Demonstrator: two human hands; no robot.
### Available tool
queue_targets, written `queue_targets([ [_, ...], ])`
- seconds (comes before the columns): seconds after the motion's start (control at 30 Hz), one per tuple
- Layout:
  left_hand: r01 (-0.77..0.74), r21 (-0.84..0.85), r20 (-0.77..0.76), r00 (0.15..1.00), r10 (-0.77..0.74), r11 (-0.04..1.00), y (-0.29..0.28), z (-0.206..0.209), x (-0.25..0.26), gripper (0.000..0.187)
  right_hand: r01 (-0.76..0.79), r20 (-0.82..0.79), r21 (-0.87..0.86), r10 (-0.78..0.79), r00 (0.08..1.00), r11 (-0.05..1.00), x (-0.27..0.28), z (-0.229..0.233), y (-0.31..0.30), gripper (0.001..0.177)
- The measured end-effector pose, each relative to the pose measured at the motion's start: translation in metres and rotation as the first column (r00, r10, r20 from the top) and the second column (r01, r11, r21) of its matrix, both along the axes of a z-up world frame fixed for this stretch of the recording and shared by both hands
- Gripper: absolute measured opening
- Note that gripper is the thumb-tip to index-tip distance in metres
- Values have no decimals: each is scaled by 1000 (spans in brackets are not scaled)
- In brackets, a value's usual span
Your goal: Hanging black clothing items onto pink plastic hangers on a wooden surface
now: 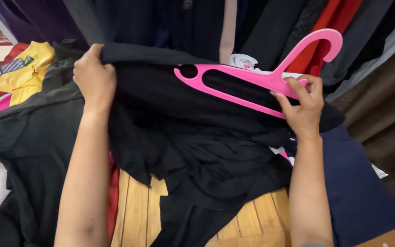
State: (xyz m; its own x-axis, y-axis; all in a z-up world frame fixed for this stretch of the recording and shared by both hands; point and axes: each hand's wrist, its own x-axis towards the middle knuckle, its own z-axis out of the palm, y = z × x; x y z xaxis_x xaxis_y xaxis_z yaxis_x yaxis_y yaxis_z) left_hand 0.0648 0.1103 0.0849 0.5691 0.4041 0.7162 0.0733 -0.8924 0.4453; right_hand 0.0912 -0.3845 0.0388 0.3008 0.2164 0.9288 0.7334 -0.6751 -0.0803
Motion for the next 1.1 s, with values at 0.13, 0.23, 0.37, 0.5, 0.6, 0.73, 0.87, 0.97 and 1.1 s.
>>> queue_targets([
  [0.13,-26,-1,15,1000,26,1000,14,-4,2,55,-93,19,103,91,996,990,13,-10,-10,45],
  [0.23,-24,-86,-10,1000,23,996,32,-19,7,53,-138,-70,299,166,984,944,23,-14,-28,37],
  [0.37,12,-152,-76,997,-24,988,30,-32,3,49,-265,-100,513,363,926,817,35,-23,-32,35],
  [0.5,-105,-47,-247,965,91,993,42,-57,8,46,-447,66,740,608,792,503,17,0,-23,11],
  [0.6,-149,121,-476,859,189,981,49,-78,14,36,-449,130,855,731,669,259,2,14,-28,23],
  [0.73,145,282,-821,548,160,949,18,-84,15,55,-294,-4,908,708,706,298,-8,22,-25,27],
  [0.87,433,369,-608,782,-139,822,-66,-101,29,56,55,-350,895,619,703,443,21,-6,-28,27],
  [0.97,645,163,-436,726,-532,746,-157,-85,21,35,149,-607,716,503,615,682,24,-23,-23,22],
  [1.1,830,-201,-374,426,-824,521,-237,-100,42,44,303,-852,344,160,499,889,35,-41,-30,29],
])
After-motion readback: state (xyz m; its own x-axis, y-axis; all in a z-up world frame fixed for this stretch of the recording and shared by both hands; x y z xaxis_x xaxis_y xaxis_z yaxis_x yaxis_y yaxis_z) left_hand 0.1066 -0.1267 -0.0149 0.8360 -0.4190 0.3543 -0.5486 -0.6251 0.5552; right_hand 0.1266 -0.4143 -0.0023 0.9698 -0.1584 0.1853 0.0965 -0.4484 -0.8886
